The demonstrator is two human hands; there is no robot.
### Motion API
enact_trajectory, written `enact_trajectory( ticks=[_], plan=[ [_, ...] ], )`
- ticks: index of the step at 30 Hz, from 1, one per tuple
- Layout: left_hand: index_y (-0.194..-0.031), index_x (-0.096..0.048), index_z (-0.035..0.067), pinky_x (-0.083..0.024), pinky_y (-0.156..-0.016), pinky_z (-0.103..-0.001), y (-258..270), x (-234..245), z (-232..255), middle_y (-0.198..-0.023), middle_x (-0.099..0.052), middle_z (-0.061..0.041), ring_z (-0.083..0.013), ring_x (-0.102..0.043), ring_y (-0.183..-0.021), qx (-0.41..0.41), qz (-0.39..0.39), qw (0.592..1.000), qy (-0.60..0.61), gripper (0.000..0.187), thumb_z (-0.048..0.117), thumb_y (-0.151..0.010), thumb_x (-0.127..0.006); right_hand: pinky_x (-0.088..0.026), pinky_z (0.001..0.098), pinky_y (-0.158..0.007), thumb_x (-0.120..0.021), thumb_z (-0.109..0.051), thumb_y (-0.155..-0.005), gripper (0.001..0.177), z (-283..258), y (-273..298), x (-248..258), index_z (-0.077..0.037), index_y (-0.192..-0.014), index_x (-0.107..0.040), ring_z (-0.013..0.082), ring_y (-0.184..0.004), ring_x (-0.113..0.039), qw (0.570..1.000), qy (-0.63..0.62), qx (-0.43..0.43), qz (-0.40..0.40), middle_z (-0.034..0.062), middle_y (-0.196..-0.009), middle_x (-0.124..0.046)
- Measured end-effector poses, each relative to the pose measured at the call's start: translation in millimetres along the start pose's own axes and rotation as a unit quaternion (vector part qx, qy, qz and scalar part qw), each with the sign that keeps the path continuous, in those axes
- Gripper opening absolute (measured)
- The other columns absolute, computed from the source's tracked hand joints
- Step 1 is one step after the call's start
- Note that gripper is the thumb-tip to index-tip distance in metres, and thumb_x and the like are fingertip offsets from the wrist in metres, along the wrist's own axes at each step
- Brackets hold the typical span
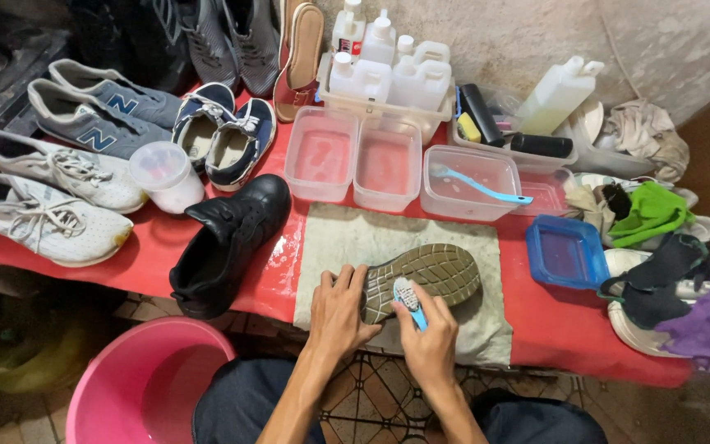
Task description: The person scrubs the sole of a black shoe using a blue toothbrush and water from a nearby container. They repeatedly dip the brush into the water and continue scrubbing the shoe sole throughout the clip.
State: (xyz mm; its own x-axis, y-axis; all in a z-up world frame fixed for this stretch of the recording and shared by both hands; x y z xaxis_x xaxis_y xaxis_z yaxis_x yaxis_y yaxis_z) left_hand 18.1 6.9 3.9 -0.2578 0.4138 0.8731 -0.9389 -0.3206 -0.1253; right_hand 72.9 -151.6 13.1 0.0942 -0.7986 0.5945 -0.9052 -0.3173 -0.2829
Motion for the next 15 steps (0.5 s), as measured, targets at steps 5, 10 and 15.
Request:
enact_trajectory(
  ticks=[5, 10, 15],
  plan=[
    [-0.139, -0.044, 0.013, -0.052, -0.074, -0.053, -1.1, 7.4, 2.0, -0.123, -0.054, -0.009, -0.0359, -0.050, -0.097, 0.002, -0.011, 1.000, -0.005, 0.103, 0.040, -0.058, -0.102, -0.047, 0.0325, -0.053, -0.065, -0.051, -0.092, 0.053, 47.1, -51.5, 31.6, -0.016, -0.131, -0.071, 0.0178, -0.069, -0.051, 0.993, 0.112, -0.037, 0.018, 0.0052, -0.092, -0.049],
    [-0.140, -0.045, 0.012, -0.050, -0.078, -0.052, 1.8, 7.3, 2.7, -0.124, -0.053, -0.008, -0.0359, -0.049, -0.098, -0.004, -0.020, 1.000, -0.005, 0.102, 0.044, -0.061, -0.100, -0.053, 0.0397, -0.071, -0.074, -0.034, -0.091, 0.047, 62.4, -134.0, 58.3, -0.013, -0.132, -0.068, 0.0243, -0.093, -0.053, 0.994, 0.106, -0.005, 0.019, 0.0111, -0.106, -0.047],
    [-0.141, -0.044, 0.012, -0.051, -0.079, -0.049, 0.8, 6.1, 2.2, -0.125, -0.053, -0.007, -0.0326, -0.050, -0.097, 0.012, -0.027, 1.000, -0.001, 0.106, 0.043, -0.058, -0.103, -0.050, 0.0473, -0.093, -0.069, -0.010, -0.086, 0.050, 68.6, -219.1, 53.5, -0.007, -0.136, -0.065, 0.0309, -0.101, -0.066, 0.982, 0.137, 0.132, 0.008, 0.0150, -0.107, -0.068]
  ],
)
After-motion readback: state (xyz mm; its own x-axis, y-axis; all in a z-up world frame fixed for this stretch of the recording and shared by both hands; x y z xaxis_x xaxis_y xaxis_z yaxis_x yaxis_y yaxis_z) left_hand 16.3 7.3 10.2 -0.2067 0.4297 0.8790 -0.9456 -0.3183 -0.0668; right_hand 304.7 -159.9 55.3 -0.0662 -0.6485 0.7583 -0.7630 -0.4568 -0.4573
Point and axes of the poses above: each hand's wrist, its own y-axis away from the middle knuckle, its own x-axis out of the back of the hand, z = x × y, the point moved 2 cm from there along -y, towards the middle knuckle
